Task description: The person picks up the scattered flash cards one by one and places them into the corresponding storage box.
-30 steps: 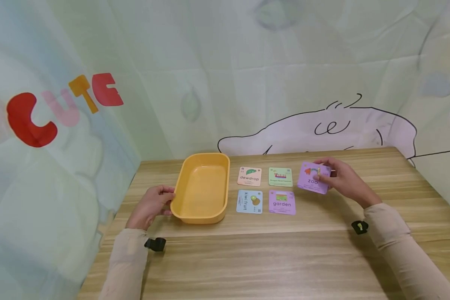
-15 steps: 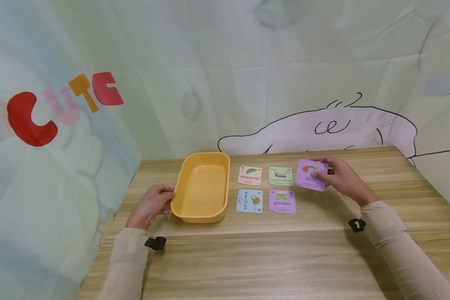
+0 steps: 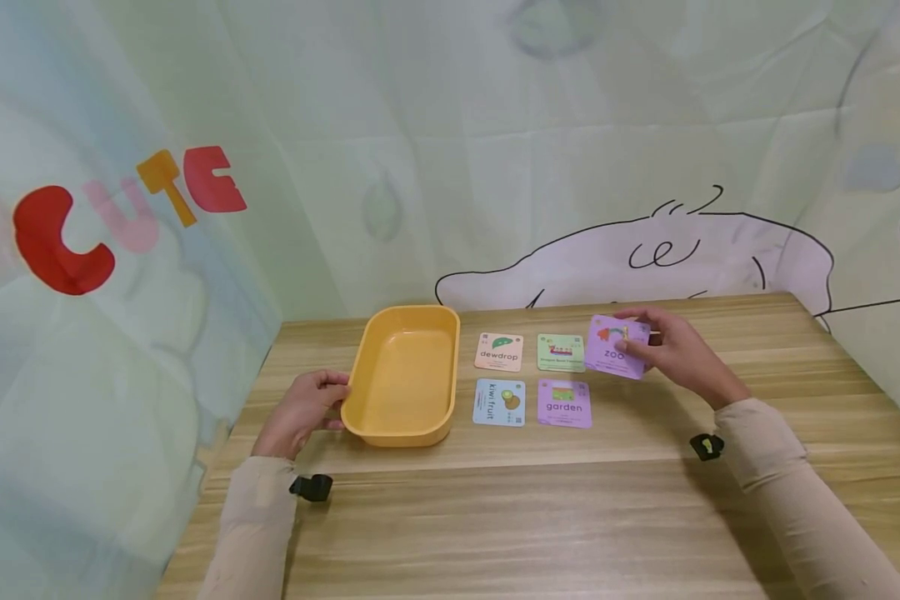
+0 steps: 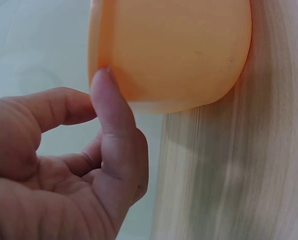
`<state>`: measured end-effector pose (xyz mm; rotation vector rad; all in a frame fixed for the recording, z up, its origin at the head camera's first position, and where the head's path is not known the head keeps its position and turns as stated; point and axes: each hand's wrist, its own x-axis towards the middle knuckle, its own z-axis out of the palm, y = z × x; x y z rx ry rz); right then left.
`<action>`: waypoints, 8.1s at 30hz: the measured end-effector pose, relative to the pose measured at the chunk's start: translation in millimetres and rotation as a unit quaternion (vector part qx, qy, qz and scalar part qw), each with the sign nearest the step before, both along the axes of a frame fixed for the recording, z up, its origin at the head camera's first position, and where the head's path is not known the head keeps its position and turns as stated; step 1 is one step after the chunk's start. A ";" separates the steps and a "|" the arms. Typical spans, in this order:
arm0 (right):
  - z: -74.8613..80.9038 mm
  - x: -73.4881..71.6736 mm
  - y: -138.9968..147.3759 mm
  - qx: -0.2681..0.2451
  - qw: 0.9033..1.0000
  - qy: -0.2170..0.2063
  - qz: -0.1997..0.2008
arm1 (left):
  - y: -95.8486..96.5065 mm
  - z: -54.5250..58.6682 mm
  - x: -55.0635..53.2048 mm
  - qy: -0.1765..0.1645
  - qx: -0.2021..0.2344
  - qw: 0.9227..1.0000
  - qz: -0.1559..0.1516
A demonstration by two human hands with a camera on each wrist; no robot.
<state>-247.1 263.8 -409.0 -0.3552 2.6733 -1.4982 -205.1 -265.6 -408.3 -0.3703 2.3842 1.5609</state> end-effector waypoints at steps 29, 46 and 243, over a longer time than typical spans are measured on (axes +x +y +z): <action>5.4 -3.9 -20.4 -0.004 1.000 0.004 0.006 | 0.5 -0.3 0.7 0.006 0.007 1.000 -0.003; 5.3 -8.9 -31.0 -0.016 1.000 0.003 0.024 | -0.2 -1.6 0.3 0.006 0.007 1.000 -0.006; 6.3 -12.5 -178.9 -0.093 0.981 -0.004 0.171 | -2.3 -2.2 -1.1 0.012 0.016 1.000 -0.024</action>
